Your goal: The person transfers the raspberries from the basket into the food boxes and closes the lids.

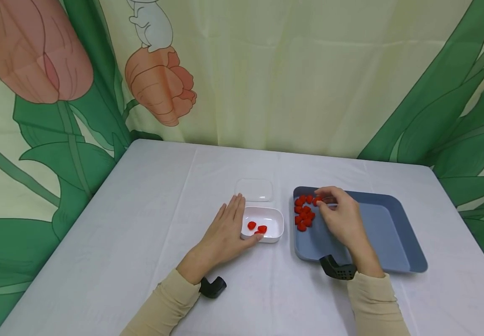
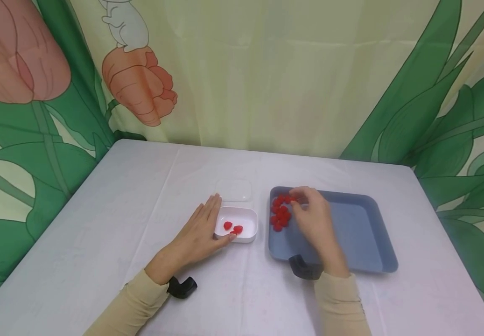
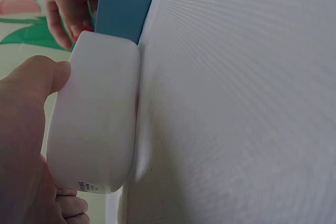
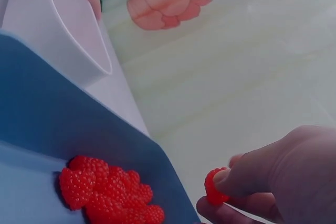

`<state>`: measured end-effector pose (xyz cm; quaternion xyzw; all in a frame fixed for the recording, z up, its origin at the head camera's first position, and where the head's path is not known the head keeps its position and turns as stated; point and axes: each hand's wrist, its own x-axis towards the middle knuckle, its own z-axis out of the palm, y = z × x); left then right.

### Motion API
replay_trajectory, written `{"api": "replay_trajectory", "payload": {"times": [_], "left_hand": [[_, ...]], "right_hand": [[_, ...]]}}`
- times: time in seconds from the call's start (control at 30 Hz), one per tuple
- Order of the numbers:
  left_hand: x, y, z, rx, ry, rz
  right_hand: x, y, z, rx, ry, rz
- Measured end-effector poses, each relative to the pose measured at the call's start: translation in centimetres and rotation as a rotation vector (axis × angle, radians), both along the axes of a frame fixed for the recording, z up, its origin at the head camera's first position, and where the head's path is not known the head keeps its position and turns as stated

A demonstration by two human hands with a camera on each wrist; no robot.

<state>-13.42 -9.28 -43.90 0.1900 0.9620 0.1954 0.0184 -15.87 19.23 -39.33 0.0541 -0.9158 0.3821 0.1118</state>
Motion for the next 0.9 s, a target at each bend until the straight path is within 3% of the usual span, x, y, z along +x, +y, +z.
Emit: {"api": "replay_trajectory", "payload": {"times": [0.47, 0.9], "left_hand": [[0.0, 0.1, 0.0, 0.003, 0.006, 0.0], [0.0, 0.1, 0.0, 0.011, 0.002, -0.003]], "right_hand": [[0.3, -1.0, 0.2, -0.004, 0.031, 0.021], [0.6, -2.1, 0.5, -0.001, 0.003, 0.028]]}}
